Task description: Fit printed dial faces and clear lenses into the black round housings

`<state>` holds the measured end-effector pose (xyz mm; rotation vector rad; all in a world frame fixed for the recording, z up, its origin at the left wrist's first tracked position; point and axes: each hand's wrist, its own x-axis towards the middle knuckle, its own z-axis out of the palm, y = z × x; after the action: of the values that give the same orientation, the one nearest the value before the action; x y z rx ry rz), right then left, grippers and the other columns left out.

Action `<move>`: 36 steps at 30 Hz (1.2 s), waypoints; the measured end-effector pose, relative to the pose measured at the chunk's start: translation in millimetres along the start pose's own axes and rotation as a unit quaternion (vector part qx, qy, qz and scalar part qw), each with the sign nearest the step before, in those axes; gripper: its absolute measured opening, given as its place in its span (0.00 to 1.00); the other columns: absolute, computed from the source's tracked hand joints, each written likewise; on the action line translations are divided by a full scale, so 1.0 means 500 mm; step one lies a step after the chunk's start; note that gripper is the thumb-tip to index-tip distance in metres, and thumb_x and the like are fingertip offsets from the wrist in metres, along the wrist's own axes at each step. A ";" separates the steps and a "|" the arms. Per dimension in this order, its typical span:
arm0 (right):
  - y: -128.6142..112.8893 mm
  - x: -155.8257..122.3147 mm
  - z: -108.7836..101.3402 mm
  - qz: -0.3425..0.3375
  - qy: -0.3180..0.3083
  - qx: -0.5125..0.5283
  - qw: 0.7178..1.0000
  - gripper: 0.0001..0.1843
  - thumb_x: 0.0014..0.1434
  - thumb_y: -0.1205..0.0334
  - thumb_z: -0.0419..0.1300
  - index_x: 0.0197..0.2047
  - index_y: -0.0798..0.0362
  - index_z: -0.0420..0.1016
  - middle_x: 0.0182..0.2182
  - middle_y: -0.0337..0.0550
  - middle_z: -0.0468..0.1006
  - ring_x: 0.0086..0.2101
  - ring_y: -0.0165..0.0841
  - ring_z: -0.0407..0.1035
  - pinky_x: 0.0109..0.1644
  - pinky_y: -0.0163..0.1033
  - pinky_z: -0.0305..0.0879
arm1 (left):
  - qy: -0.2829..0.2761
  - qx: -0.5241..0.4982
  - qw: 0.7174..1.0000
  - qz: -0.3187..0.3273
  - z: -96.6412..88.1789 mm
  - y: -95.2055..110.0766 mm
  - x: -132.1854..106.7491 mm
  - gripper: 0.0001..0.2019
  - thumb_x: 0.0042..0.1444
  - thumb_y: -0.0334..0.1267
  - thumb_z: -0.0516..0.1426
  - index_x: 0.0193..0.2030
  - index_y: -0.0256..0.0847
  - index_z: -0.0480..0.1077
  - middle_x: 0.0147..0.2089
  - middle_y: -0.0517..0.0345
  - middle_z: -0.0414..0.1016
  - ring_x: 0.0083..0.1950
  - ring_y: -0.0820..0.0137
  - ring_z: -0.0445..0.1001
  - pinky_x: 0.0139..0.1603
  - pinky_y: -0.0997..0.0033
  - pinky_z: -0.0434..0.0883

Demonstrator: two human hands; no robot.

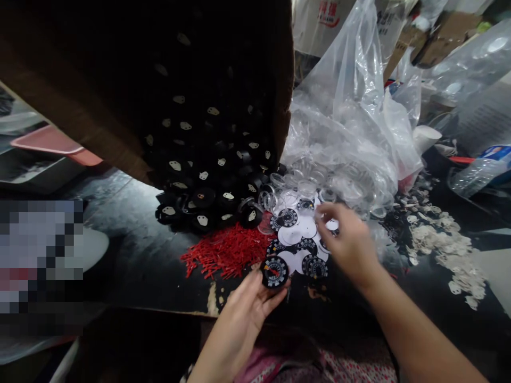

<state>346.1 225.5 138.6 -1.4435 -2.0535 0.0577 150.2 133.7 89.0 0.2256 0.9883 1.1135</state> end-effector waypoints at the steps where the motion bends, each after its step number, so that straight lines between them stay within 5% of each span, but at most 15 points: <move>1: -0.031 -0.026 0.004 -0.045 -0.021 0.048 0.998 0.08 0.65 0.63 0.54 0.46 0.54 0.71 0.41 0.47 0.79 0.39 0.37 0.72 0.45 0.43 0.65 | -0.019 -0.028 0.999 -0.030 0.006 0.004 0.002 0.13 0.57 0.46 0.60 0.44 0.42 0.77 0.46 0.53 0.82 0.47 0.61 0.80 0.56 0.55 0.74; 4: -0.107 -0.090 0.015 -0.120 -0.082 0.096 0.985 0.07 0.65 0.68 0.55 0.45 0.52 0.73 0.48 0.44 0.79 0.45 0.39 0.71 0.49 0.47 0.62 | -0.039 -0.080 0.994 -0.067 0.016 0.017 0.004 0.11 0.60 0.43 0.59 0.44 0.42 0.77 0.44 0.53 0.82 0.48 0.64 0.79 0.56 0.60 0.73; 8: -0.137 -0.115 0.016 -0.142 -0.080 0.131 0.978 0.09 0.62 0.69 0.58 0.45 0.50 0.75 0.50 0.39 0.79 0.51 0.43 0.66 0.54 0.51 0.59 | -0.023 -0.047 0.998 -0.028 0.016 0.021 -0.005 0.13 0.59 0.48 0.59 0.44 0.43 0.77 0.49 0.51 0.81 0.55 0.59 0.76 0.57 0.57 0.72; 13: -0.125 -0.085 0.014 -0.008 -0.075 0.217 0.973 0.06 0.64 0.65 0.56 0.42 0.51 0.74 0.37 0.42 0.79 0.42 0.37 0.69 0.47 0.43 0.63 | -0.022 0.101 0.992 0.071 0.010 0.003 -0.014 0.17 0.55 0.44 0.62 0.52 0.48 0.75 0.56 0.54 0.77 0.59 0.57 0.73 0.59 0.54 0.71; 16: -0.127 -0.072 0.024 0.086 -0.125 0.204 0.967 0.14 0.68 0.56 0.50 0.36 0.52 0.71 0.32 0.43 0.75 0.35 0.36 0.68 0.39 0.40 0.62 | -0.054 0.203 0.971 0.114 0.009 -0.005 -0.022 0.20 0.58 0.43 0.60 0.57 0.51 0.71 0.62 0.57 0.72 0.64 0.59 0.68 0.65 0.59 0.66; 23: -0.143 -0.072 0.042 0.024 -0.071 0.162 0.984 0.19 0.69 0.63 0.43 0.25 0.50 0.58 0.20 0.36 0.63 0.24 0.31 0.58 0.32 0.37 0.51 | -0.101 0.366 0.905 0.191 -0.011 -0.013 -0.038 0.22 0.63 0.40 0.54 0.64 0.57 0.63 0.68 0.63 0.63 0.70 0.65 0.56 0.69 0.65 0.59; 30: -0.152 -0.074 0.061 0.037 -0.060 0.224 0.972 0.20 0.69 0.62 0.43 0.24 0.50 0.59 0.20 0.36 0.64 0.24 0.31 0.60 0.34 0.37 0.53 | -0.063 0.442 0.866 0.227 0.007 0.006 -0.054 0.20 0.65 0.42 0.51 0.63 0.51 0.64 0.65 0.55 0.68 0.66 0.63 0.64 0.66 0.64 0.62; 33: -0.157 -0.078 0.063 0.041 -0.165 0.257 0.951 0.20 0.69 0.57 0.47 0.25 0.50 0.62 0.21 0.35 0.68 0.24 0.31 0.62 0.34 0.37 0.54 | -0.049 0.442 0.878 0.178 -0.053 0.005 -0.081 0.20 0.64 0.44 0.51 0.62 0.49 0.65 0.65 0.54 0.69 0.66 0.62 0.65 0.65 0.63 0.63; 36: -0.148 -0.088 0.057 0.037 -0.237 0.290 0.926 0.16 0.68 0.54 0.48 0.31 0.49 0.69 0.26 0.36 0.74 0.28 0.32 0.67 0.35 0.37 0.56 | -0.010 0.450 0.884 0.125 -0.203 -0.021 -0.118 0.21 0.62 0.47 0.53 0.60 0.46 0.68 0.60 0.51 0.73 0.62 0.59 0.69 0.62 0.60 0.67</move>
<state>279.0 166.7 123.1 -1.1918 -2.0780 1.0473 75.1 49.1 56.7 1.1403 1.4367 0.7976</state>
